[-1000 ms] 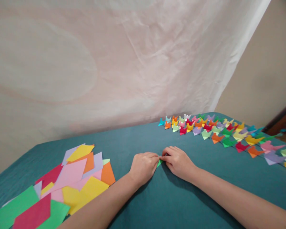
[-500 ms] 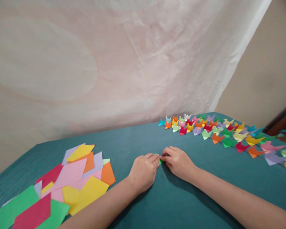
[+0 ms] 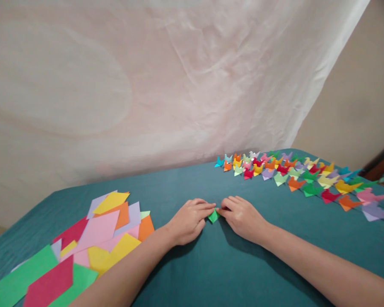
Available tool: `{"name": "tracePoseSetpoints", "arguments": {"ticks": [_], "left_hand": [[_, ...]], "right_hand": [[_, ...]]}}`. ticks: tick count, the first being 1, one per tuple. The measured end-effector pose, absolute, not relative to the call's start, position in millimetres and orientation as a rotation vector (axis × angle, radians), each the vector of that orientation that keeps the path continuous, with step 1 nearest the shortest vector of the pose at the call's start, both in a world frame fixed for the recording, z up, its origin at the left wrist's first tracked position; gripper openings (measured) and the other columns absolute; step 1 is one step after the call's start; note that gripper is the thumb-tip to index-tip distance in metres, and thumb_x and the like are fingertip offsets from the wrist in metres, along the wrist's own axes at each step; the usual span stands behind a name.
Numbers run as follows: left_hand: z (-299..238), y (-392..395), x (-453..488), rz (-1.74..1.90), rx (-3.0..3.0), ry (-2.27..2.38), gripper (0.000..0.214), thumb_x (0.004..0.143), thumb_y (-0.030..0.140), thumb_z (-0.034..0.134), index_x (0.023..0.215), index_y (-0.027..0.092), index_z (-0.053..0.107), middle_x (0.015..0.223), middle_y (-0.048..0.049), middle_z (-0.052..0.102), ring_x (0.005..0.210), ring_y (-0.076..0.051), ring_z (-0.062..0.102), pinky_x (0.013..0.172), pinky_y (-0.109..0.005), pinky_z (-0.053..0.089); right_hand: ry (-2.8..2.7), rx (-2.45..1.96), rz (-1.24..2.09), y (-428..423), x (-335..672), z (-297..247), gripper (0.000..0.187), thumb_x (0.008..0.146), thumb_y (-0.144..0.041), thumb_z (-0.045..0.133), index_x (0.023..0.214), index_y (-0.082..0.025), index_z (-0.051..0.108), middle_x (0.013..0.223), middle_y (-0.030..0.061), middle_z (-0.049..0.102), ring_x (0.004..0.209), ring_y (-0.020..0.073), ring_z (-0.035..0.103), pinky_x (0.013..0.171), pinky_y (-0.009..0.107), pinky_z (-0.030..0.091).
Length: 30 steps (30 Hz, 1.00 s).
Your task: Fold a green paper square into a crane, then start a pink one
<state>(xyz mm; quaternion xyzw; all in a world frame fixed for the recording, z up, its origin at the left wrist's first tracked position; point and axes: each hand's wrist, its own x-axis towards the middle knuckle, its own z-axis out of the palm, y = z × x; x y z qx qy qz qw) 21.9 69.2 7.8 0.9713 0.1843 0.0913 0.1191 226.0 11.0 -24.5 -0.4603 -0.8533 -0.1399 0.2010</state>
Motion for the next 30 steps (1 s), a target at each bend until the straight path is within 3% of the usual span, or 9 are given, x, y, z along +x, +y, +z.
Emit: {"name": "tracePoseSetpoints", "arguments": {"ticks": [5,30], "left_hand": [[5.4,69.6,21.5,0.246,2.87,0.551,0.05,0.077,0.009,0.039,0.124,0.025,0.05,0.131,-0.0014,0.05,0.12,-0.021,0.041,0.1,-0.041,0.033],[1.5,69.2,21.7,0.273,2.905,0.537,0.044,0.078,0.011,0.042,0.118,0.023,0.054,0.129,-0.0019,0.051,0.12,-0.021,0.04,0.103,-0.039,0.03]], "right_hand": [[-2.429,-1.201,-0.403,11.9,224.3,-25.9,0.024,0.09,-0.015,0.044,0.076,-0.016,0.063,0.073,0.0044,0.056,0.072,0.0152,0.047,0.066,0.03,0.031],[-2.537,-1.025,-0.18,3.2,217.7,-24.1,0.022,0.088,-0.016,0.044,0.089,-0.02,0.066,0.079,0.0029,0.062,0.076,0.0157,0.05,0.068,0.031,0.034]]}}
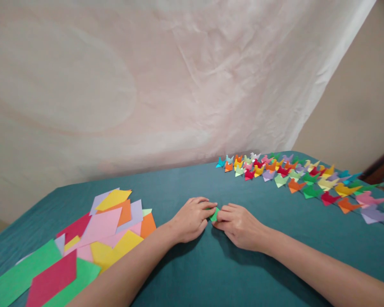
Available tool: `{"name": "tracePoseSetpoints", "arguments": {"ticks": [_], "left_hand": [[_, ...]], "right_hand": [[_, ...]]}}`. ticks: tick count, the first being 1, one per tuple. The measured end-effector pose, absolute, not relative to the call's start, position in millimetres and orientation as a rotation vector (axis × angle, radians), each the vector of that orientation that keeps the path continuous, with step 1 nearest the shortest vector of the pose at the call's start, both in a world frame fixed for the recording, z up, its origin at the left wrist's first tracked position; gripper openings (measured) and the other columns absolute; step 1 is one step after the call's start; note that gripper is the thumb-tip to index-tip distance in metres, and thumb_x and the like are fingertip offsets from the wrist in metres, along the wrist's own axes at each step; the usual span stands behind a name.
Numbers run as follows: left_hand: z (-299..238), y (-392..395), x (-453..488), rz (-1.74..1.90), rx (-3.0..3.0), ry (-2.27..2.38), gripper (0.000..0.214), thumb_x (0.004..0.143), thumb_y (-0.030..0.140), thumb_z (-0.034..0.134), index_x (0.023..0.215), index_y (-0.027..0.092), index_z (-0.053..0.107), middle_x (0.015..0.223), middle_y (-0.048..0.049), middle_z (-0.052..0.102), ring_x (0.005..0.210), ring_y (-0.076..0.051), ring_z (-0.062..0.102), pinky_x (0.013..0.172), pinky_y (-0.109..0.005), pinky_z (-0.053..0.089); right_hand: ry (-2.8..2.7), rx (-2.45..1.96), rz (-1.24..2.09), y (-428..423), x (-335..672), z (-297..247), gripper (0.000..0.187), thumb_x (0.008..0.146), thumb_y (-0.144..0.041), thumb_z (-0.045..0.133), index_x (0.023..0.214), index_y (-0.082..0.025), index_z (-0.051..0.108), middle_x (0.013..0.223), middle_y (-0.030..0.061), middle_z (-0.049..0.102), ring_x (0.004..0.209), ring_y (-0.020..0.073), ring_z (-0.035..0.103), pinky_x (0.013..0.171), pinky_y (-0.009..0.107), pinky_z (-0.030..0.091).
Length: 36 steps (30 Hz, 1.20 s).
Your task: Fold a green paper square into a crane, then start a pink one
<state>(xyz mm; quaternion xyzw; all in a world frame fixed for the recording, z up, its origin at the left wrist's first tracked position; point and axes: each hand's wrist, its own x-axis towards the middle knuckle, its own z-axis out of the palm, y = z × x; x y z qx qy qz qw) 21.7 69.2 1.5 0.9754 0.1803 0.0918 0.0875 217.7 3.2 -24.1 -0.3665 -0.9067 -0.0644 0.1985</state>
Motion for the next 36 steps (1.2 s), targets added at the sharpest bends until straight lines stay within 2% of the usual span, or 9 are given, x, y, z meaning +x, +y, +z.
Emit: {"name": "tracePoseSetpoints", "arguments": {"ticks": [12,17,29,36], "left_hand": [[0.8,72.5,19.1,0.253,2.901,0.504,0.046,0.079,0.01,0.041,0.122,0.023,0.051,0.131,-0.0013,0.049,0.122,-0.022,0.037,0.104,-0.04,0.029],[-2.5,74.7,18.4,0.248,2.913,0.489,0.046,0.079,0.011,0.042,0.122,0.024,0.05,0.132,-0.0019,0.047,0.123,-0.023,0.036,0.103,-0.042,0.03],[-1.7,74.8,17.8,0.278,2.93,0.49,0.046,0.08,0.01,0.041,0.122,0.022,0.051,0.13,-0.0047,0.049,0.121,-0.024,0.037,0.102,-0.043,0.031],[-3.6,74.3,18.2,0.262,2.941,0.501,0.046,0.08,0.011,0.041,0.125,0.021,0.05,0.131,-0.0052,0.048,0.122,-0.024,0.037,0.103,-0.043,0.029]], "right_hand": [[-2.368,-1.092,-0.082,2.1,224.1,-28.7,0.027,0.085,-0.008,0.043,0.095,-0.018,0.066,0.079,0.0047,0.06,0.075,0.0154,0.049,0.068,0.029,0.039],[-2.393,-1.111,-0.081,3.6,223.9,-29.9,0.024,0.087,-0.012,0.046,0.093,-0.02,0.067,0.081,0.0042,0.059,0.077,0.0156,0.049,0.068,0.029,0.038],[-2.346,-1.378,-0.275,9.4,225.5,-29.8,0.024,0.088,-0.014,0.046,0.088,-0.022,0.068,0.076,0.0034,0.056,0.075,0.0162,0.046,0.066,0.029,0.034],[-2.362,-1.393,-0.394,11.3,223.6,-26.8,0.021,0.089,-0.017,0.047,0.087,-0.02,0.067,0.076,0.0032,0.055,0.073,0.0161,0.045,0.064,0.03,0.032]]}}
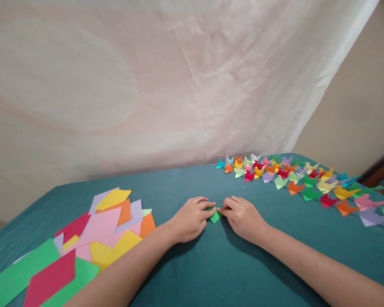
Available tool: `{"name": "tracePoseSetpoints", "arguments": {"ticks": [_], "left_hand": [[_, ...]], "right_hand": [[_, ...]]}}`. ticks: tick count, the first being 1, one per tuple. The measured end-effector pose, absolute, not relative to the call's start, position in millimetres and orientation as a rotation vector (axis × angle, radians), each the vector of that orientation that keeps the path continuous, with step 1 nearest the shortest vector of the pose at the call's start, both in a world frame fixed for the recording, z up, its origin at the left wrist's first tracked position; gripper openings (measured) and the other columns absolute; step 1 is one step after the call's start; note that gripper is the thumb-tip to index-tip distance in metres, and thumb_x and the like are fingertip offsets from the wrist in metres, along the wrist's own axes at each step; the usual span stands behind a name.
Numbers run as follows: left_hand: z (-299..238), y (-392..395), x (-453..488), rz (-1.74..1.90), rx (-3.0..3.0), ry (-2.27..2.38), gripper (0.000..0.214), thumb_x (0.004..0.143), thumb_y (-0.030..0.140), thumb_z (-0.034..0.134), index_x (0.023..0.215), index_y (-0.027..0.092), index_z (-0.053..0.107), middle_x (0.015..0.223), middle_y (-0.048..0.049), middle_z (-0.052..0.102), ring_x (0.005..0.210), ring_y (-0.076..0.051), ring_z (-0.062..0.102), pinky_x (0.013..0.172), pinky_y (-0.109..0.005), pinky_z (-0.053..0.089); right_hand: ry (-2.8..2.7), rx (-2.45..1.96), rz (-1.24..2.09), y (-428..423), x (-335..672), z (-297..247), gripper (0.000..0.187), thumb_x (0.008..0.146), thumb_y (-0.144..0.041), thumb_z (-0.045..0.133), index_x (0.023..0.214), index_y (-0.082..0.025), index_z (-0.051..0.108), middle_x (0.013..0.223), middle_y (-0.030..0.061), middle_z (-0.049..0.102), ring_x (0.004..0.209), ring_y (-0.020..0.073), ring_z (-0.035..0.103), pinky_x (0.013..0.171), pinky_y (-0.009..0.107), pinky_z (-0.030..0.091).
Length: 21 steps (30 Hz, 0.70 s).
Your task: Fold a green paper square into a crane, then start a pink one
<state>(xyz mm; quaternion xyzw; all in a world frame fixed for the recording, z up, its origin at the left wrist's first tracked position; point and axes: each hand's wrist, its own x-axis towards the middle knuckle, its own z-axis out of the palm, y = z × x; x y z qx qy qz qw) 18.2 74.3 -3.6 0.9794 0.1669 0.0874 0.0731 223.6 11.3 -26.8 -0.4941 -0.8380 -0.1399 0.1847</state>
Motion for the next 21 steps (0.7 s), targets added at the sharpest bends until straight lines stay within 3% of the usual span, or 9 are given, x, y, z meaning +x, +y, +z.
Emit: {"name": "tracePoseSetpoints", "arguments": {"ticks": [21], "left_hand": [[-0.7,71.6,19.6,0.266,2.915,0.539,0.043,0.081,0.012,0.041,0.12,0.025,0.052,0.131,-0.0026,0.049,0.122,-0.023,0.037,0.103,-0.043,0.029]], "right_hand": [[-2.548,-1.052,-0.35,0.1,210.4,-24.0,0.017,0.088,-0.016,0.047,0.08,-0.015,0.062,0.077,0.0043,0.059,0.075,0.0168,0.048,0.066,0.031,0.033]]}}
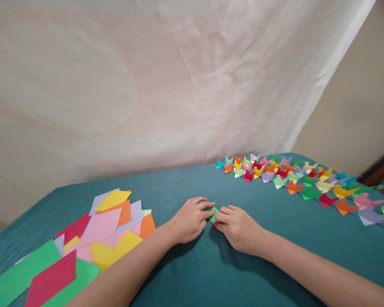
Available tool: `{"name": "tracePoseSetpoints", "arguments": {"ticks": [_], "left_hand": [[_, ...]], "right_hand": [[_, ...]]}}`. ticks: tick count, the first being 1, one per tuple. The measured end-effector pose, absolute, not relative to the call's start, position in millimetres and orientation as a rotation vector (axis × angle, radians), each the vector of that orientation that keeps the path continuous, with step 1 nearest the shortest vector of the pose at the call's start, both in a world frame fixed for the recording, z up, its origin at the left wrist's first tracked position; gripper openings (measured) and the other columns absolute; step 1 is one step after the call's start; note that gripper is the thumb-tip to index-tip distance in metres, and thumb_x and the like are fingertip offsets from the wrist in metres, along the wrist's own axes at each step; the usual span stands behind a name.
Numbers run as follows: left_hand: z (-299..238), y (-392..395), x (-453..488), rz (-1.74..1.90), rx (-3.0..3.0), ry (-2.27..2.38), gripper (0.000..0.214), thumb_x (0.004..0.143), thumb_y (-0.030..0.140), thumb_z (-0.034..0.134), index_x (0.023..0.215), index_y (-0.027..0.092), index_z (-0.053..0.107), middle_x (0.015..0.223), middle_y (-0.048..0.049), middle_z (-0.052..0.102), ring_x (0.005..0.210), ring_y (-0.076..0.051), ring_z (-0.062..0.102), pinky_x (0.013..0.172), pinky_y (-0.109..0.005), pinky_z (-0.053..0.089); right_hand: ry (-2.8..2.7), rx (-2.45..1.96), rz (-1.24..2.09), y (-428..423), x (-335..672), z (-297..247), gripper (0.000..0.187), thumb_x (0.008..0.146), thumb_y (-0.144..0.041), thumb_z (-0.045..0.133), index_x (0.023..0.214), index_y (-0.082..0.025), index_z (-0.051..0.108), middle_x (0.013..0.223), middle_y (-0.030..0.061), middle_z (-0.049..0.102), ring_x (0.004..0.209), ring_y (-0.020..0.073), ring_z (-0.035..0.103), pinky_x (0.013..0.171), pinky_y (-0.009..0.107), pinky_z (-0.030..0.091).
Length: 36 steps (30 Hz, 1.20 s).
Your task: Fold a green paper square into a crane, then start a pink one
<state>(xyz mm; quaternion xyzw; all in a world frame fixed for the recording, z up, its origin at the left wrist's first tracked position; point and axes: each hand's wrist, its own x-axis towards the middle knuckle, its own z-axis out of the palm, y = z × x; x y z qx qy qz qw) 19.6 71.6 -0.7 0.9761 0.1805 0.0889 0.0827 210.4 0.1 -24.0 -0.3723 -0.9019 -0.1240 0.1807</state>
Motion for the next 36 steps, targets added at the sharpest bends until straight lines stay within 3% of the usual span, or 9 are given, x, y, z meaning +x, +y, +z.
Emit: {"name": "tracePoseSetpoints", "arguments": {"ticks": [11,18,29,36], "left_hand": [[-5.7,80.6,17.3,0.316,2.822,0.503,0.052,0.077,0.007,0.039,0.124,0.026,0.051,0.13,-0.0018,0.05,0.121,-0.021,0.039,0.103,-0.042,0.03],[-5.8,78.2,18.2,0.343,2.81,0.525,0.052,0.077,0.007,0.039,0.124,0.026,0.051,0.13,-0.0017,0.05,0.121,-0.021,0.039,0.102,-0.042,0.03],[-6.3,78.7,17.8,0.344,2.813,0.515,0.051,0.077,0.007,0.039,0.122,0.025,0.052,0.129,-0.0026,0.05,0.12,-0.021,0.039,0.103,-0.041,0.029],[-2.5,77.6,17.8,0.332,2.8,0.505,0.05,0.077,0.008,0.038,0.123,0.025,0.051,0.13,-0.003,0.05,0.12,-0.021,0.04,0.103,-0.042,0.029]], "right_hand": [[-2.131,-1.22,-0.102,3.3,229.8,-33.2,0.033,0.079,-0.004,0.042,0.092,-0.02,0.067,0.082,0.0052,0.059,0.077,0.0157,0.053,0.07,0.028,0.042],[-2.169,-1.328,-0.008,7.8,230.0,-37.3,0.038,0.074,0.0,0.043,0.098,-0.02,0.066,0.087,0.0055,0.057,0.08,0.0164,0.052,0.073,0.029,0.044],[-2.313,-1.123,0.005,2.7,220.7,-27.3,0.026,0.087,-0.01,0.045,0.089,-0.022,0.069,0.084,0.0053,0.06,0.08,0.015,0.052,0.071,0.028,0.042],[-2.292,-1.088,-0.002,-1.2,217.7,-25.9,0.029,0.086,-0.007,0.042,0.092,-0.02,0.068,0.087,0.0056,0.063,0.083,0.0156,0.054,0.073,0.03,0.043]]}}
